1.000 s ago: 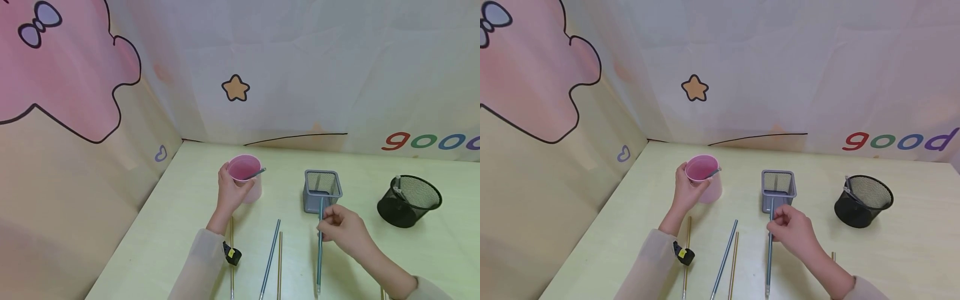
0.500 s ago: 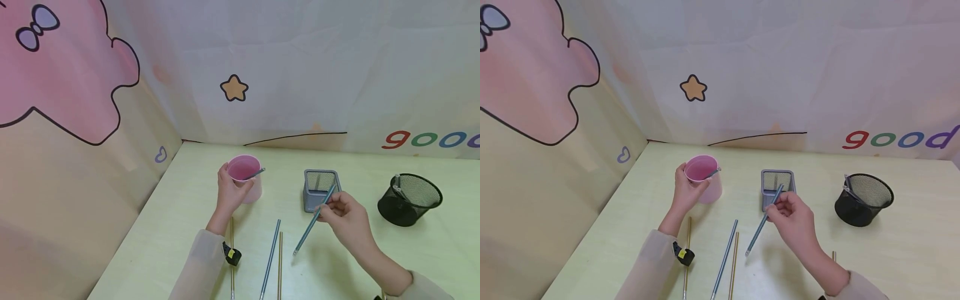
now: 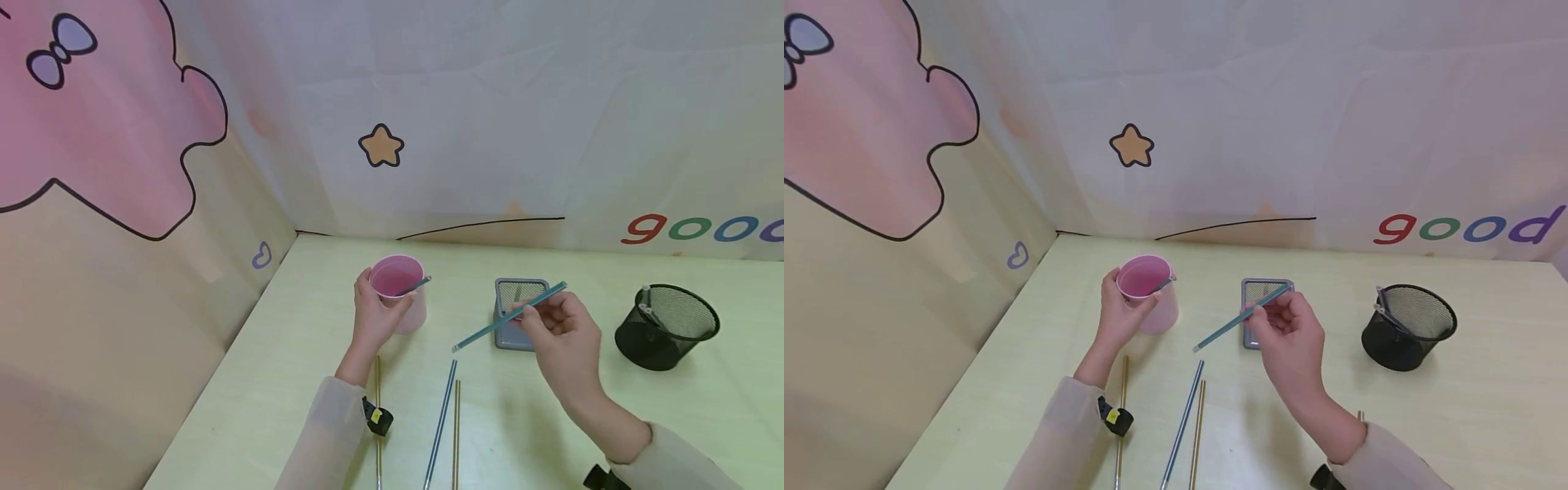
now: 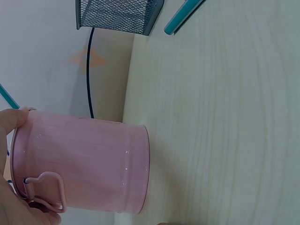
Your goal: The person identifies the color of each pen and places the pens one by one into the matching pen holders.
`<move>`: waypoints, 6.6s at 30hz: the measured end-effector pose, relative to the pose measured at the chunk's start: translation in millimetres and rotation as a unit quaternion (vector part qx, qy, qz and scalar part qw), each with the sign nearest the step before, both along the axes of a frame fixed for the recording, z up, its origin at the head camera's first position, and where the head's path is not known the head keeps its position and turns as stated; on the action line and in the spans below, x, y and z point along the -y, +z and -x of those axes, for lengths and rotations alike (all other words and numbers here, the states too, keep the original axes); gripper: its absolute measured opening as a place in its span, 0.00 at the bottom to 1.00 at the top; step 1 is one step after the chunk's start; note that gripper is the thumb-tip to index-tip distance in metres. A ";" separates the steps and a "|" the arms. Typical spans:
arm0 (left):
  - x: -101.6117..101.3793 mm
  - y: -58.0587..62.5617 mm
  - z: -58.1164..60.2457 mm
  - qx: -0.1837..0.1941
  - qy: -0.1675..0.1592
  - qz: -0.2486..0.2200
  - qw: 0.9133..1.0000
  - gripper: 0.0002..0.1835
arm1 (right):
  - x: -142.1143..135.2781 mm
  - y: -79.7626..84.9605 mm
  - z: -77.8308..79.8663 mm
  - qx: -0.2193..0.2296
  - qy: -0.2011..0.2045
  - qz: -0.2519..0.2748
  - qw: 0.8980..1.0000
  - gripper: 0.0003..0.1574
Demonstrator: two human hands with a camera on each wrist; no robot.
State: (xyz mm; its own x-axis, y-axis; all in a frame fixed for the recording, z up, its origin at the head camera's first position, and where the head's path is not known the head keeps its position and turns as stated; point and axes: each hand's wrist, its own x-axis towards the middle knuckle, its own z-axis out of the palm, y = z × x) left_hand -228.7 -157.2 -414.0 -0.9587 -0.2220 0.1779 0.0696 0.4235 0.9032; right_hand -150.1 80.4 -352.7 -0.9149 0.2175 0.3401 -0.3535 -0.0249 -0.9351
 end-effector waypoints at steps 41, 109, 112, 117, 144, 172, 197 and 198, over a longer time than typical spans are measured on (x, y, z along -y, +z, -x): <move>4.1 -5.1 -3.2 0.003 0.008 0.001 1.000 0.49 | 42.9 -9.7 49.8 -0.171 0.066 0.074 0.980 0.09; 1.5 -1.7 0.7 -0.048 0.003 0.023 0.999 0.48 | 99.5 -46.7 76.5 -0.058 -0.005 -0.185 0.981 0.07; 1.4 -2.5 0.0 -0.044 0.003 0.021 0.999 0.48 | 100.9 -49.1 77.4 -0.055 -0.007 -0.189 0.980 0.07; 0.5 -2.7 -0.9 -0.047 0.002 0.023 0.999 0.49 | 102.1 -50.8 79.1 -0.062 -0.007 -0.192 0.979 0.06; 1.8 -3.7 0.4 -0.043 0.006 0.027 0.999 0.49 | 100.5 -49.0 80.2 -0.021 0.022 -0.186 0.982 0.10; 1.3 -2.6 -2.1 -0.016 -0.003 0.014 1.000 0.49 | 75.2 -34.6 54.1 0.160 0.051 -0.207 0.964 0.24; 3.0 -1.8 0.0 -0.020 -0.006 0.039 0.999 0.48 | 65.3 -52.2 16.4 0.255 0.117 -0.308 0.909 0.19; 3.1 -1.9 0.4 -0.021 -0.005 0.040 0.999 0.48 | 65.0 -53.1 15.1 0.259 0.123 -0.307 0.908 0.18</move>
